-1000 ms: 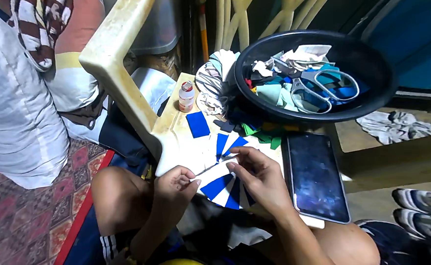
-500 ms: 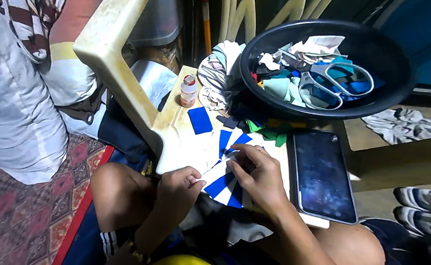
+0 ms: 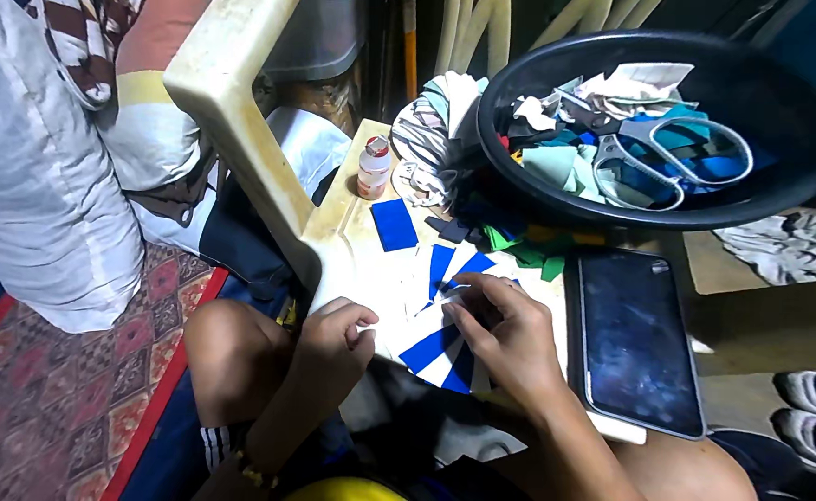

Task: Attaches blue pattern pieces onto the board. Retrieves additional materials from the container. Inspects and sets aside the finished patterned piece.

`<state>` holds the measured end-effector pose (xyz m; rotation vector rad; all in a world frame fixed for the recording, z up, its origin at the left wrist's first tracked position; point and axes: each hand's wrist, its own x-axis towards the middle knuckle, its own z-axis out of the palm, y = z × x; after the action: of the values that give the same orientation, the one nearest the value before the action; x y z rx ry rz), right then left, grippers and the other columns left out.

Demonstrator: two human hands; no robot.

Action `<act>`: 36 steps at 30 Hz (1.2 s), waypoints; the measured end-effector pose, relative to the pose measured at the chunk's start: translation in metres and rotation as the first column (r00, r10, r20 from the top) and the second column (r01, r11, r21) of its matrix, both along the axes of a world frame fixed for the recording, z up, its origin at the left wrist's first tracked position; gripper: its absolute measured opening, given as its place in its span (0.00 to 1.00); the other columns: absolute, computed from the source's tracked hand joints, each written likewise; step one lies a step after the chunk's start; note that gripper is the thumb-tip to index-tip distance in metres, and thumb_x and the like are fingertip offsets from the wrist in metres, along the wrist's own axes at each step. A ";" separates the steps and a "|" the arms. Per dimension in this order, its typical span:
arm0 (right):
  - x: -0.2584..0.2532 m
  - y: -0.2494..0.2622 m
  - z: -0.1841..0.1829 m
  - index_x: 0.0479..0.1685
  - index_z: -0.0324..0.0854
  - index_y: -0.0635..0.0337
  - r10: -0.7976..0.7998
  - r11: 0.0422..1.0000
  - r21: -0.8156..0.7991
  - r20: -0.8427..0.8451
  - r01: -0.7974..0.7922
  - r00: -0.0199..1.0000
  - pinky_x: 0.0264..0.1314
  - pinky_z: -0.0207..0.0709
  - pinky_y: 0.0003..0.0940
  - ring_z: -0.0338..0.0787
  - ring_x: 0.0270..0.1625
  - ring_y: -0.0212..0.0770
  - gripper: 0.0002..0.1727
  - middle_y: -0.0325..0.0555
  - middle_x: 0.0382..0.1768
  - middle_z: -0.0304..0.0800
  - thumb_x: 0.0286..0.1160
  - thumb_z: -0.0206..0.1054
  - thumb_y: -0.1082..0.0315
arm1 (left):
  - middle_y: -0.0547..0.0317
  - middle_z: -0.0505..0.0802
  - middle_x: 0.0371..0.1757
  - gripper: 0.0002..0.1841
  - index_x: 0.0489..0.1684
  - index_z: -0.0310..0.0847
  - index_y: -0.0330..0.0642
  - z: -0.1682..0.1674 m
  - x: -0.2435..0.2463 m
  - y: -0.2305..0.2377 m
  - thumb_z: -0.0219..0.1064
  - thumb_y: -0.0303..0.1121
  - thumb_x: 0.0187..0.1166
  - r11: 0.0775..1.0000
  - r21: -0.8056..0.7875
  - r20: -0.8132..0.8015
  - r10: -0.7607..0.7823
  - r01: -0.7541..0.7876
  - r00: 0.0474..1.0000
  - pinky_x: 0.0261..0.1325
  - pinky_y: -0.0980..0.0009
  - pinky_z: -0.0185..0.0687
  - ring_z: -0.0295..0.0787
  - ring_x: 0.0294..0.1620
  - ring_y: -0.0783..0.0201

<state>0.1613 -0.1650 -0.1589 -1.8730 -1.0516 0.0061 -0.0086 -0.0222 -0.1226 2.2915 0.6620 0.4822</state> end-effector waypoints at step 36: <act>0.000 -0.007 0.010 0.50 0.88 0.67 0.062 0.993 0.110 -0.094 -0.051 0.994 0.43 0.76 0.12 0.84 0.36 0.19 0.14 0.39 0.32 0.90 0.68 0.69 0.69 | 0.55 0.88 0.44 0.05 0.29 0.90 0.43 -0.005 0.001 -0.011 0.70 0.33 0.70 0.996 0.089 -0.086 -0.018 0.026 0.996 0.40 0.71 0.81 0.84 0.39 0.66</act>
<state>0.1610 -0.1725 -0.1486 -1.7285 -1.0180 0.0715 -0.0079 -0.0328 -0.1272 2.4131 0.6677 0.4137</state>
